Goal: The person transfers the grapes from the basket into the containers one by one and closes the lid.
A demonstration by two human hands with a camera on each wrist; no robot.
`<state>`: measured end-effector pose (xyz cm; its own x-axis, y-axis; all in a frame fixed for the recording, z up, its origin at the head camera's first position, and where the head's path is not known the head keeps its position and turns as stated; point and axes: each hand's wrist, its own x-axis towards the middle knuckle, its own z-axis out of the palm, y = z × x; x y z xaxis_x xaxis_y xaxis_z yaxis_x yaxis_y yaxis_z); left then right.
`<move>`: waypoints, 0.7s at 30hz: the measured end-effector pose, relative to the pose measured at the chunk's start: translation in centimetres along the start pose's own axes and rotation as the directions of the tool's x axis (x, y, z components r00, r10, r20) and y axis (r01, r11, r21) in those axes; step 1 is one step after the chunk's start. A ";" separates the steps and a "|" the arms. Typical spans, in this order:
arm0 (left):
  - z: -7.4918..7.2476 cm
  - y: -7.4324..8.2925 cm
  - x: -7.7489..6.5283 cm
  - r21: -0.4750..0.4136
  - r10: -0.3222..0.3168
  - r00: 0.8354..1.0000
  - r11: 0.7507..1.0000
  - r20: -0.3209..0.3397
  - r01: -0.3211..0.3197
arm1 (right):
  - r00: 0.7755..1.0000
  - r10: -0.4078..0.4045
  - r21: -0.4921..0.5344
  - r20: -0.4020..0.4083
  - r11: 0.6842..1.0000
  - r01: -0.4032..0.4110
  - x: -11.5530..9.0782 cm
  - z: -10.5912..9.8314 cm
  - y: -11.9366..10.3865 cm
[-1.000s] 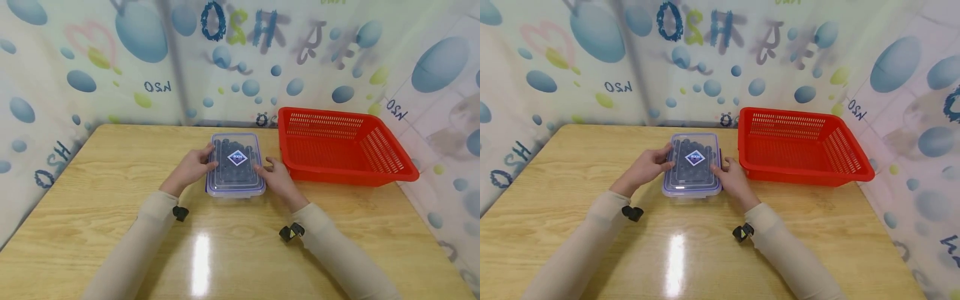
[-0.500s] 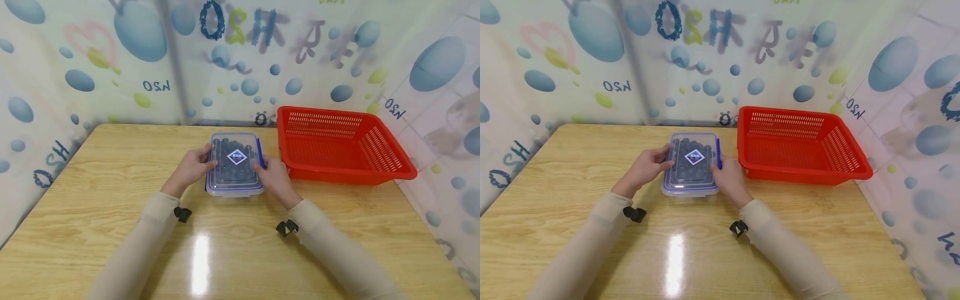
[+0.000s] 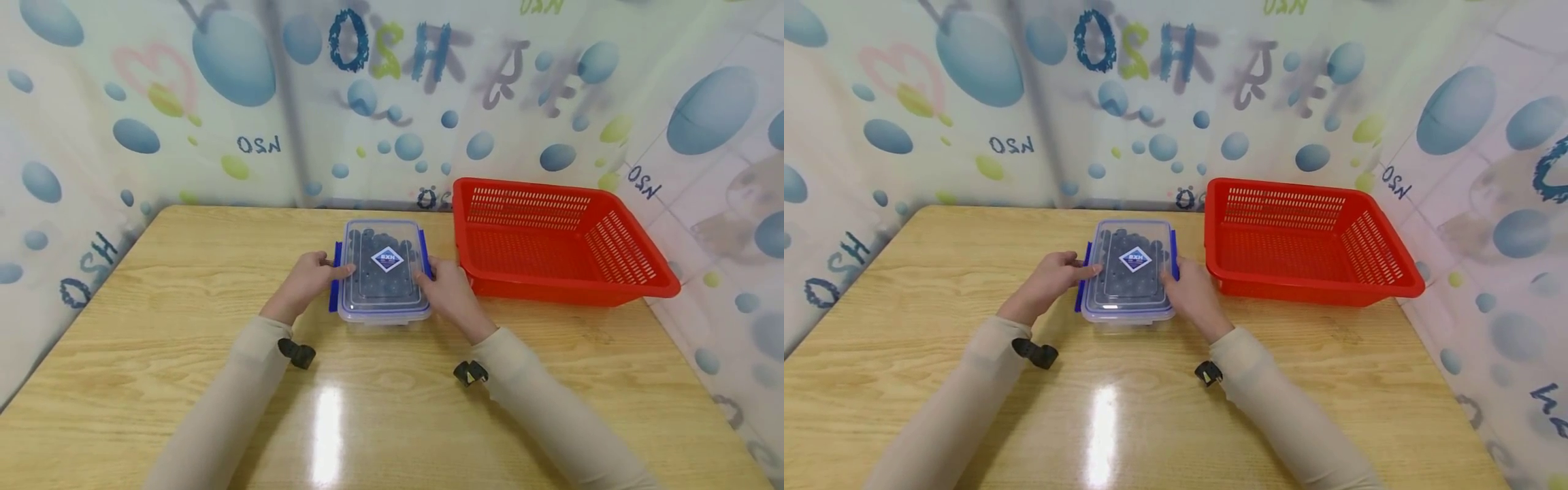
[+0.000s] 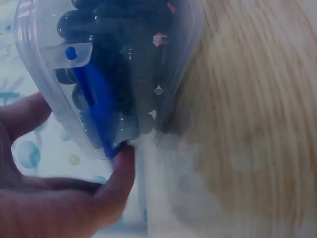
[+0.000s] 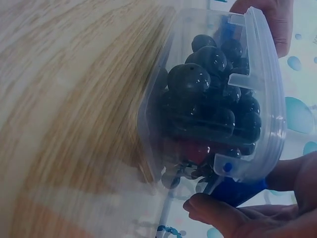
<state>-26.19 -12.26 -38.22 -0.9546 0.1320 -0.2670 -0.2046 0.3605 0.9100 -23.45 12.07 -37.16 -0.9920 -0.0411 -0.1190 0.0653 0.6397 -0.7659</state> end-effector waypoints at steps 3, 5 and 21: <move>0.5 0.0 -0.3 0.046 0.057 0.995 0.997 -0.077 -0.054 | 1.000 -0.009 0.007 0.008 1.000 0.009 0.0 0.1 0.1; 0.8 0.2 -0.7 0.033 0.075 0.992 0.997 -0.106 -0.072 | 1.000 -0.014 0.012 0.020 1.000 0.014 0.0 0.2 0.0; 1.2 1.5 -1.2 0.142 0.088 0.989 0.987 -0.118 -0.071 | 0.999 0.034 -0.059 0.043 0.998 -0.031 0.3 0.3 -1.0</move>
<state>-25.11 -10.79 -36.89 -0.9877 0.0538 -0.1466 -0.1035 0.4779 0.8723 -23.76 11.17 -36.64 -0.9838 -0.0520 -0.1717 0.0900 0.6846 -0.7233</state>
